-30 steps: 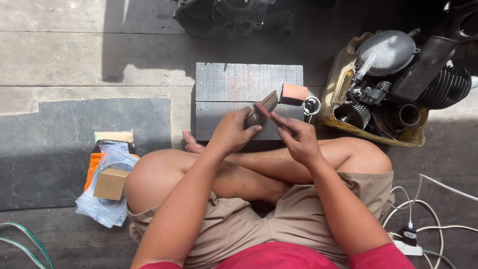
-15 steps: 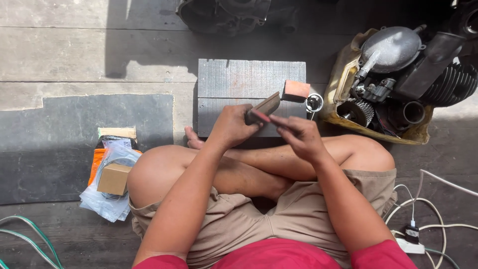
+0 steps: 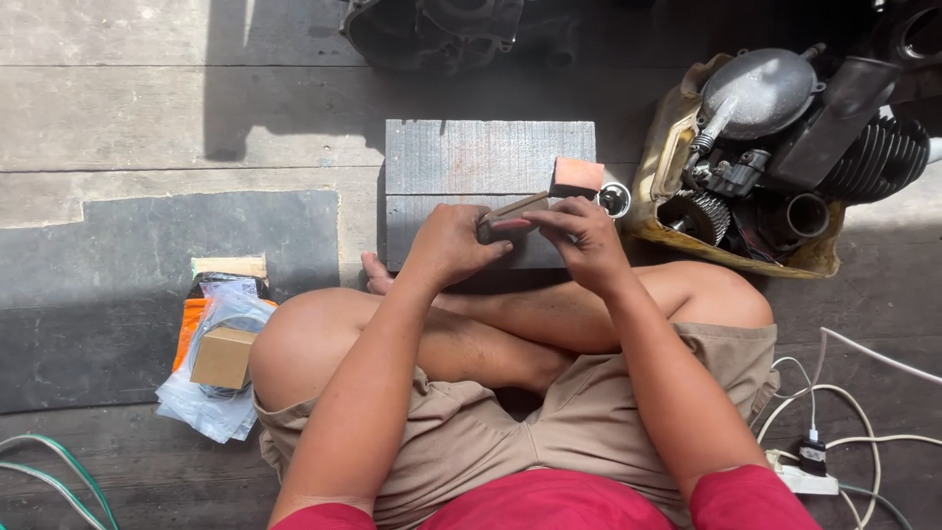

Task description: Sanding a metal piston component by hand using sandpaper to refine its surface.

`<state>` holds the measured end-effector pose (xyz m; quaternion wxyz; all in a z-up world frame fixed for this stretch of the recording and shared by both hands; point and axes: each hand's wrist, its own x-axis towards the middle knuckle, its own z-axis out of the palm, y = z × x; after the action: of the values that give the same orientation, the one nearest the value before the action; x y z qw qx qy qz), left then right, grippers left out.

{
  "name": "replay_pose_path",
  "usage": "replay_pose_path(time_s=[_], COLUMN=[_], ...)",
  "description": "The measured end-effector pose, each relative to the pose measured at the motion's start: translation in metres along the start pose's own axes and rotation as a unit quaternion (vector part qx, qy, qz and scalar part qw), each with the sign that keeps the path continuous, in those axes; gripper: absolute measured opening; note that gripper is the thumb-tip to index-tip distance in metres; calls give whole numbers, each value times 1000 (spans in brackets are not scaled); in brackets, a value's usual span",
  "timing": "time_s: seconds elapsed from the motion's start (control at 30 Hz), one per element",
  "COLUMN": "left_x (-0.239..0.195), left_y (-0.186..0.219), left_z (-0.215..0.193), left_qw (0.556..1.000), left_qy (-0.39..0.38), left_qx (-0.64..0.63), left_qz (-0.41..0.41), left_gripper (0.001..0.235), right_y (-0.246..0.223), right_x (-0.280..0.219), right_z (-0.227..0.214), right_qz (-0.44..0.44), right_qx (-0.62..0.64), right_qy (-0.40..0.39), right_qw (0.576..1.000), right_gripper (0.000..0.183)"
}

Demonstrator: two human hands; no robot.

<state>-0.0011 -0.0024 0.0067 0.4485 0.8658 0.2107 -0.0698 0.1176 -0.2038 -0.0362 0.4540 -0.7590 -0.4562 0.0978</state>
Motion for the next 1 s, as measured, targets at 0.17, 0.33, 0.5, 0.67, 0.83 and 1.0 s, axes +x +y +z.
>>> replay_pose_path(time_s=[0.17,0.33,0.5,0.67,0.83,1.0], left_x=[1,-3,-11,-10,-8,-7], left_y=[-11,4,10,1,-1,1], left_z=[2,3,0,5,7,5], left_qw=[1000,1000,1000,1000,1000,1000], left_qy=[21,20,18,22,27,20], left_qx=[-16,-14,14,10,7,7], left_qz=[-17,1,-4,-5,-4,-20], left_gripper=[24,29,29,28,31,32], right_y=[43,-9,5,12,-6,47], right_x=[-12,-14,-14,-25,-17,-26], right_z=[-7,15,-2,12,11,0], right_qz=[84,126,158,202,160,329], right_qx=[-46,16,-51,33,70,-10], right_qy=[46,35,50,47,72,49], right_qw=[994,991,985,978,982,943], right_gripper=[35,36,35,33,32,31])
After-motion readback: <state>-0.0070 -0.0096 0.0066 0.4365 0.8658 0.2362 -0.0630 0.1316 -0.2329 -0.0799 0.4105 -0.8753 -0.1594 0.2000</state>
